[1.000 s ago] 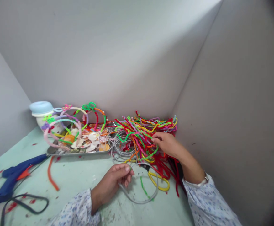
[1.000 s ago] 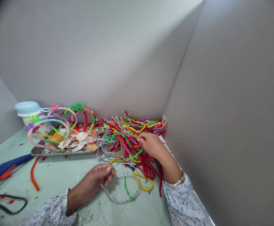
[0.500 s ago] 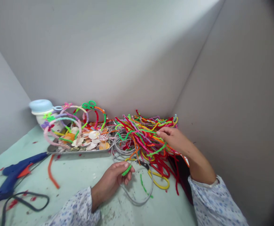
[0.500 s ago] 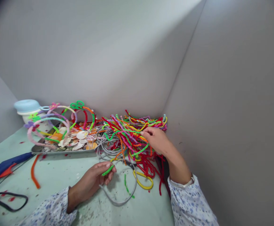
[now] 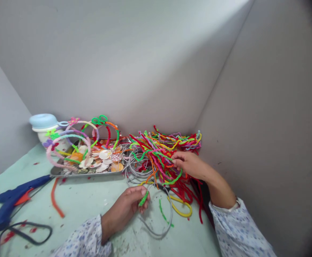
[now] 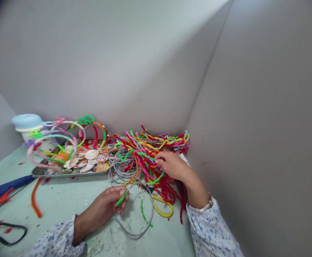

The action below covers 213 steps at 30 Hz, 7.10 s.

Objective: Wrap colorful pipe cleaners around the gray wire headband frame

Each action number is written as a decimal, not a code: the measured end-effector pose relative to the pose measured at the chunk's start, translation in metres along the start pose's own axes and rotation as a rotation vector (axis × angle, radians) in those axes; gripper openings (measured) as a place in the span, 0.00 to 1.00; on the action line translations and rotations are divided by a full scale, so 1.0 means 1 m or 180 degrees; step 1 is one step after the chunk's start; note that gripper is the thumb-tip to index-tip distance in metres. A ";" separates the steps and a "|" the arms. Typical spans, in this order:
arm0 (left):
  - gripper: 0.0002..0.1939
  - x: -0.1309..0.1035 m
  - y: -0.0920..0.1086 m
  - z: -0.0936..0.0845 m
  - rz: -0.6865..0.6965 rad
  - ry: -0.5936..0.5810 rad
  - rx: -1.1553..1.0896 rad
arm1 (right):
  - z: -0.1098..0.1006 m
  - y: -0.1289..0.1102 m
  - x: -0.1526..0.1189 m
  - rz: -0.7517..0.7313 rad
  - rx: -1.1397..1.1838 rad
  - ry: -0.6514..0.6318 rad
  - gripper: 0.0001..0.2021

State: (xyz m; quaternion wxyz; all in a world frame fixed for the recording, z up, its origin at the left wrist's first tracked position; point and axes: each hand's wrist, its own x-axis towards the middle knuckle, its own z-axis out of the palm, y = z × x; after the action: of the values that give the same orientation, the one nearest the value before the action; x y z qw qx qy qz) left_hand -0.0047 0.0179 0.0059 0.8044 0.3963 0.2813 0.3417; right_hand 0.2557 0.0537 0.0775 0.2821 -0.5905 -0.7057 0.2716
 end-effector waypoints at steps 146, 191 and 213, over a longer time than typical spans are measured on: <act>0.12 0.014 0.119 0.029 0.0359 0.0826 0.2621 | 0.065 0.014 0.023 -0.0134 0.1015 0.0551 0.31; 0.12 -0.024 0.142 0.036 0.0538 -0.0131 0.4727 | 0.100 -0.032 0.022 -0.0739 0.0724 0.0405 0.25; 0.12 -0.017 0.140 0.055 0.0771 0.0087 0.2346 | 0.026 -0.076 -0.039 -0.0378 0.1052 0.0547 0.18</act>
State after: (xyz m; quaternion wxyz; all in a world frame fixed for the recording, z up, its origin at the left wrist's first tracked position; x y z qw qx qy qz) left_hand -0.0215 0.0436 0.1540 0.5580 0.6845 0.3471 0.3156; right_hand 0.1904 0.0020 0.1109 0.4499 -0.5145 -0.6584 0.3152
